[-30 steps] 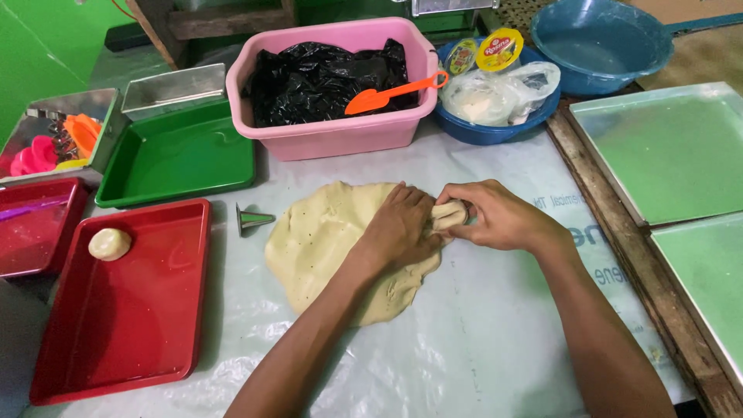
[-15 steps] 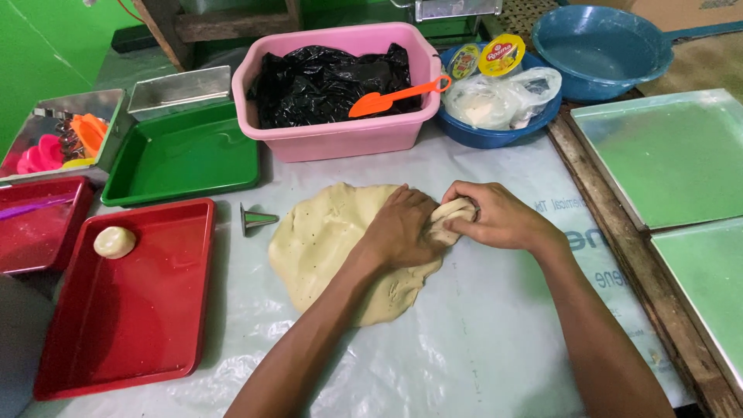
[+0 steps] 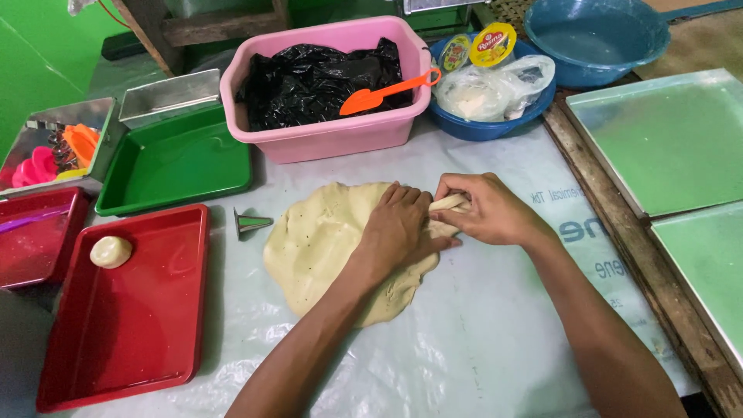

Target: Preparing dough balls by hand on a kitchen workstation.

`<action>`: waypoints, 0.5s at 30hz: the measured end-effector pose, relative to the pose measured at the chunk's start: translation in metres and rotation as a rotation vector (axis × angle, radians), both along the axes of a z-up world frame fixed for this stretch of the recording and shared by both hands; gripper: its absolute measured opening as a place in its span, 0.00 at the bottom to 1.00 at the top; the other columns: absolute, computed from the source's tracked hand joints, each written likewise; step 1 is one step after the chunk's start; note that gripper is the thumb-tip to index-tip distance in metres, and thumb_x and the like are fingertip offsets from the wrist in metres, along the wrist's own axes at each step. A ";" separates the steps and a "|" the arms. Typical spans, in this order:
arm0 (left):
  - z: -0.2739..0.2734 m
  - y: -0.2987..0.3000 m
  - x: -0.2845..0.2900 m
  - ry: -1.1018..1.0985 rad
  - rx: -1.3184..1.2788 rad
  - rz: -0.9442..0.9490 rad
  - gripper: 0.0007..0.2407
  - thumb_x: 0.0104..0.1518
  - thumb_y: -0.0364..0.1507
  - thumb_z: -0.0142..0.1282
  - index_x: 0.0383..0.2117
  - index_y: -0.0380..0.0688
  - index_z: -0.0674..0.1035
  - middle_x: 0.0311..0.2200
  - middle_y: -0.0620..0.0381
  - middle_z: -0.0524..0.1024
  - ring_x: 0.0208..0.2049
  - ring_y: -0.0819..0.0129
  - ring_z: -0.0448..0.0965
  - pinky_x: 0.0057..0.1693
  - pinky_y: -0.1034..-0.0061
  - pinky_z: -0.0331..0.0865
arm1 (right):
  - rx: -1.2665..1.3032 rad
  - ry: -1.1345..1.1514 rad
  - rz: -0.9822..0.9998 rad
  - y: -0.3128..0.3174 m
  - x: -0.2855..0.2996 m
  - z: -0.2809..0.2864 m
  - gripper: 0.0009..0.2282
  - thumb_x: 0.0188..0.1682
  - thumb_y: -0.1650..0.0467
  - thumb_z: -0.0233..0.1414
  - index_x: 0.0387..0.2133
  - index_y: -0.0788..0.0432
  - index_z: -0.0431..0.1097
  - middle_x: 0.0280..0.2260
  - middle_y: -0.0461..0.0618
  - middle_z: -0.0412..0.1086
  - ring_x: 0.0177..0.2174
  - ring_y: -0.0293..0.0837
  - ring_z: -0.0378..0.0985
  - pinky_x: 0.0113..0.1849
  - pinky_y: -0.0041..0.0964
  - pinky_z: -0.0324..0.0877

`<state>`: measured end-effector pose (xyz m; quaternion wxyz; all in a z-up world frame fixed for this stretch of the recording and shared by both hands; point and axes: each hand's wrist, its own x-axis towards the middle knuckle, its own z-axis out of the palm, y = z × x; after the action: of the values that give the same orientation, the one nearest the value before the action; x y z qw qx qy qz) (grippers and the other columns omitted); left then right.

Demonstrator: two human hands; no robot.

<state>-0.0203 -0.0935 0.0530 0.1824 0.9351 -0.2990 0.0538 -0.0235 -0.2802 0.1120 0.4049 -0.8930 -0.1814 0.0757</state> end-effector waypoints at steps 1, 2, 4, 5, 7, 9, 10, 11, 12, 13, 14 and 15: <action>-0.005 0.001 0.003 -0.001 0.001 -0.001 0.28 0.45 0.53 0.63 0.42 0.42 0.76 0.43 0.47 0.78 0.56 0.52 0.74 0.70 0.55 0.55 | 0.001 -0.001 -0.001 -0.001 0.002 -0.001 0.04 0.43 0.74 0.61 0.30 0.55 0.74 0.23 0.50 0.77 0.25 0.43 0.74 0.31 0.41 0.69; -0.010 0.002 0.005 -0.003 0.008 -0.011 0.28 0.46 0.54 0.60 0.42 0.42 0.76 0.43 0.48 0.78 0.56 0.53 0.74 0.70 0.54 0.55 | 0.021 0.023 -0.001 -0.002 0.003 -0.001 0.05 0.43 0.74 0.60 0.31 0.55 0.74 0.24 0.50 0.78 0.25 0.43 0.74 0.30 0.40 0.69; -0.018 0.003 0.009 -0.007 0.014 -0.023 0.28 0.48 0.55 0.57 0.42 0.43 0.76 0.43 0.49 0.78 0.56 0.54 0.74 0.70 0.53 0.55 | 0.040 0.046 -0.003 -0.003 0.002 0.004 0.05 0.43 0.74 0.60 0.32 0.56 0.74 0.25 0.51 0.79 0.26 0.43 0.74 0.30 0.40 0.69; -0.021 0.004 0.011 -0.026 0.030 -0.033 0.28 0.48 0.55 0.57 0.43 0.43 0.76 0.42 0.49 0.78 0.56 0.54 0.74 0.70 0.53 0.55 | 0.068 0.092 -0.007 -0.002 0.000 0.009 0.09 0.43 0.75 0.59 0.37 0.57 0.72 0.28 0.53 0.80 0.26 0.44 0.74 0.31 0.40 0.69; -0.020 0.005 0.011 -0.045 0.044 -0.042 0.28 0.48 0.55 0.57 0.44 0.44 0.77 0.42 0.50 0.78 0.56 0.55 0.74 0.70 0.52 0.54 | 0.094 0.139 -0.012 -0.002 -0.002 0.016 0.13 0.43 0.76 0.57 0.42 0.57 0.71 0.32 0.54 0.81 0.27 0.46 0.73 0.32 0.41 0.69; -0.012 0.008 0.008 -0.029 0.056 -0.059 0.25 0.53 0.51 0.55 0.44 0.41 0.78 0.43 0.48 0.78 0.57 0.53 0.74 0.71 0.51 0.51 | 0.170 0.210 0.045 -0.004 -0.002 0.020 0.25 0.42 0.79 0.59 0.56 0.56 0.66 0.40 0.62 0.78 0.36 0.49 0.78 0.37 0.43 0.79; -0.017 0.008 0.012 -0.032 0.055 -0.057 0.25 0.53 0.51 0.55 0.44 0.41 0.78 0.43 0.48 0.78 0.57 0.53 0.74 0.71 0.51 0.51 | 0.169 0.207 0.047 -0.004 -0.003 0.022 0.25 0.42 0.79 0.59 0.56 0.56 0.66 0.40 0.62 0.78 0.36 0.49 0.78 0.37 0.43 0.79; -0.022 0.008 0.015 -0.022 0.044 -0.064 0.23 0.55 0.50 0.53 0.41 0.41 0.79 0.43 0.48 0.78 0.57 0.53 0.74 0.71 0.51 0.51 | 0.164 0.221 0.051 -0.004 -0.005 0.023 0.24 0.40 0.79 0.62 0.52 0.57 0.71 0.41 0.59 0.78 0.37 0.47 0.78 0.38 0.42 0.80; -0.028 0.008 0.018 -0.012 0.034 -0.071 0.21 0.57 0.49 0.52 0.38 0.41 0.80 0.43 0.49 0.78 0.57 0.54 0.73 0.71 0.51 0.51 | 0.159 0.235 0.055 -0.004 -0.006 0.024 0.22 0.37 0.79 0.65 0.48 0.57 0.75 0.42 0.57 0.79 0.38 0.44 0.78 0.39 0.41 0.81; -0.027 0.008 0.019 -0.013 0.035 -0.072 0.21 0.57 0.49 0.52 0.38 0.41 0.80 0.43 0.49 0.78 0.57 0.54 0.73 0.71 0.51 0.51 | 0.161 0.234 0.055 -0.003 -0.006 0.024 0.22 0.37 0.79 0.65 0.48 0.57 0.75 0.42 0.57 0.79 0.38 0.44 0.78 0.39 0.41 0.81; -0.027 0.009 0.020 -0.009 0.034 -0.079 0.19 0.57 0.47 0.52 0.36 0.42 0.80 0.44 0.49 0.78 0.57 0.53 0.73 0.71 0.50 0.51 | 0.169 0.235 0.055 -0.004 -0.005 0.024 0.23 0.36 0.80 0.66 0.48 0.58 0.76 0.43 0.57 0.78 0.40 0.45 0.78 0.41 0.41 0.81; -0.027 0.008 0.020 -0.004 0.031 -0.089 0.17 0.58 0.45 0.53 0.34 0.42 0.81 0.44 0.48 0.79 0.57 0.53 0.73 0.71 0.50 0.51 | 0.177 0.238 0.053 -0.004 -0.006 0.023 0.24 0.35 0.81 0.66 0.48 0.58 0.76 0.44 0.57 0.77 0.42 0.46 0.77 0.42 0.42 0.81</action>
<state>-0.0003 -0.0853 0.0263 0.1693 0.9236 -0.3413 0.0429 -0.0292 -0.2844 0.1352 0.4983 -0.8335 -0.1618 0.1754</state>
